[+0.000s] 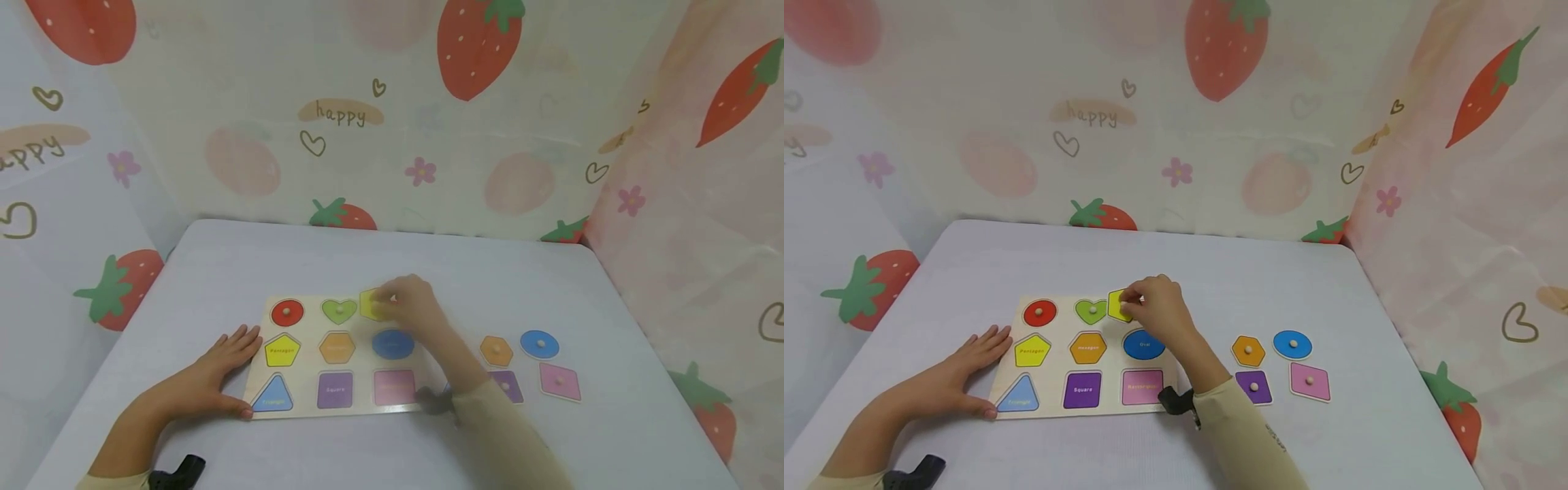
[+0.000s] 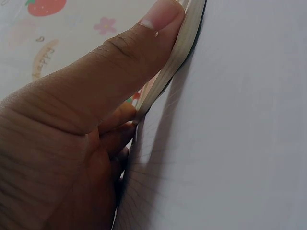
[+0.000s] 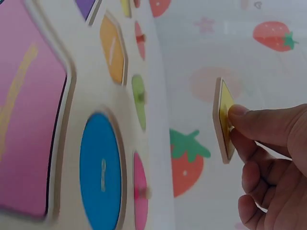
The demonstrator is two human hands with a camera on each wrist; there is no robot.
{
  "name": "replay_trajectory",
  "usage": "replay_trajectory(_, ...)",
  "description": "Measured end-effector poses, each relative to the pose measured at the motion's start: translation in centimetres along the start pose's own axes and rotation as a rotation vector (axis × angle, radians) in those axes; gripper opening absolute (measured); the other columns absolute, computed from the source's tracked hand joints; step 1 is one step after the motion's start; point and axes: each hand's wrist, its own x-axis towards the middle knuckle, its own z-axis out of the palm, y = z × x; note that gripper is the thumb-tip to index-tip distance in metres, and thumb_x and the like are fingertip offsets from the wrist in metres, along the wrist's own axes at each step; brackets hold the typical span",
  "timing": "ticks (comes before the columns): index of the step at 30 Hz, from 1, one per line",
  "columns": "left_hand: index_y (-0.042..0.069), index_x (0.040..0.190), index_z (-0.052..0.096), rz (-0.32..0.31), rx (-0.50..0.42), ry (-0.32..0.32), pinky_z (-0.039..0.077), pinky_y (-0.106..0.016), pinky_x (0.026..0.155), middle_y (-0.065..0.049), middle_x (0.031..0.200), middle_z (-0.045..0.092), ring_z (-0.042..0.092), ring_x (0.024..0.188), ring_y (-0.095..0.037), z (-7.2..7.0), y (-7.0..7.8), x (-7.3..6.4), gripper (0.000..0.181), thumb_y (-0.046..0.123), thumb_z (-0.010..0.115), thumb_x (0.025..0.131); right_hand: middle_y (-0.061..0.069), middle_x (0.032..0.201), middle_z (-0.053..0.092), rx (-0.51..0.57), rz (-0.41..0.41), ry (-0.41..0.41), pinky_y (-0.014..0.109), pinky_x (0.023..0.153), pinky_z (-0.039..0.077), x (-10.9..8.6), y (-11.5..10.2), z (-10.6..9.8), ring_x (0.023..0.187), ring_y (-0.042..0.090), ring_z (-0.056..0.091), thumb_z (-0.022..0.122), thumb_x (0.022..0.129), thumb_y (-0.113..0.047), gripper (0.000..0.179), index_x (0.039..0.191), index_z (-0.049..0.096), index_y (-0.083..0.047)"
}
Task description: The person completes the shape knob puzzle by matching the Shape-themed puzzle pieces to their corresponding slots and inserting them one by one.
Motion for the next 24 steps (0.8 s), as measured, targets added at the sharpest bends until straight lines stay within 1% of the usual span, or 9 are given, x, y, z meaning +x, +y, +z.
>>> replay_trajectory(3,0.009,0.161,0.031,0.009,0.009,0.005,-0.015,-0.015,0.120,-0.012,0.171,0.018,0.005,0.159,-0.038,0.0,-0.2,0.0,0.127,0.069,0.085,0.063,0.001,0.107,0.078,0.005,-0.031,-0.029,0.041,0.099,0.050,1.0,-1.1,1.2,0.107,0.021,0.064,0.077,0.089,-0.016,0.019,0.107,0.081,-0.012)
replay_trajectory(6,0.008,0.161,0.031,0.015,0.018,0.009,-0.015,-0.016,0.121,-0.012,0.171,0.018,0.005,0.159,-0.038,-0.1,-0.3,-0.1,0.128,0.070,0.084,0.063,-0.002,0.107,0.078,-0.027,-0.045,-0.073,0.039,0.098,0.050,1.7,-2.4,2.4,0.107,0.019,0.063,0.076,0.090,-0.018,0.018,0.107,0.081,-0.014)
replay_trajectory(9,0.007,0.161,0.031,0.024,0.013,0.009,-0.013,-0.022,0.124,-0.013,0.171,0.018,0.005,0.159,-0.039,-0.1,-0.3,-0.1,0.127,0.070,0.084,0.063,-0.006,0.105,0.077,-0.048,-0.005,-0.121,0.038,0.101,0.048,2.0,-3.8,3.5,0.109,0.016,0.062,0.076,0.091,-0.022,0.016,0.106,0.081,-0.018)
replay_trajectory(12,0.007,0.161,0.031,0.024,0.006,0.009,-0.012,-0.026,0.126,-0.013,0.171,0.018,0.005,0.159,-0.039,-0.2,-0.2,0.0,0.128,0.069,0.084,0.063,-0.012,0.101,0.074,-0.046,0.064,-0.151,0.036,0.103,0.048,2.0,-4.9,4.8,0.110,0.014,0.060,0.078,0.092,-0.025,0.013,0.104,0.081,-0.022)
replay_trajectory(14,0.007,0.161,0.031,0.021,0.003,0.006,-0.011,-0.029,0.127,-0.014,0.171,0.018,0.005,0.159,-0.040,-0.2,-0.1,0.0,0.128,0.069,0.085,0.063,-0.015,0.098,0.072,-0.051,0.090,-0.156,0.034,0.103,0.048,2.1,-5.4,5.9,0.108,0.012,0.058,0.079,0.091,-0.027,0.012,0.102,0.081,-0.024)
replay_trajectory(16,0.006,0.161,0.031,0.018,-0.001,0.002,-0.010,-0.032,0.128,-0.014,0.171,0.018,0.005,0.158,-0.040,-0.2,0.0,0.0,0.128,0.069,0.085,0.063,-0.017,0.095,0.071,-0.046,0.110,-0.164,0.032,0.099,0.050,2.1,-6.0,6.7,0.105,0.010,0.057,0.080,0.090,-0.028,0.011,0.101,0.082,-0.025)
replay_trajectory(18,0.006,0.160,0.031,0.017,-0.002,-0.001,-0.009,-0.035,0.128,-0.015,0.171,0.018,0.005,0.158,-0.041,-0.2,0.0,0.0,0.128,0.068,0.086,0.063,-0.018,0.091,0.070,-0.062,0.101,-0.173,0.030,0.095,0.050,2.2,-6.5,7.4,0.101,0.009,0.055,0.081,0.090,-0.029,0.011,0.100,0.082,-0.026)
replay_trajectory(20,0.005,0.160,0.031,0.022,0.000,-0.004,-0.010,-0.034,0.128,-0.015,0.171,0.018,0.005,0.158,-0.041,-0.2,0.0,0.0,0.128,0.068,0.085,0.064,-0.018,0.089,0.071,-0.072,0.079,-0.183,0.029,0.092,0.050,2.3,-7.0,8.0,0.097,0.009,0.054,0.081,0.090,-0.029,0.011,0.101,0.082,-0.025)
replay_trajectory(24,0.005,0.160,0.032,0.056,0.006,0.006,-0.012,-0.023,0.125,-0.015,0.171,0.019,0.006,0.158,-0.042,-0.1,-0.3,0.2,0.127,0.069,0.084,0.065,-0.020,0.087,0.069,-0.131,0.028,-0.201,0.031,0.093,0.047,2.3,-7.8,9.1,0.094,0.007,0.053,0.080,0.090,-0.032,0.014,0.103,0.082,-0.027)
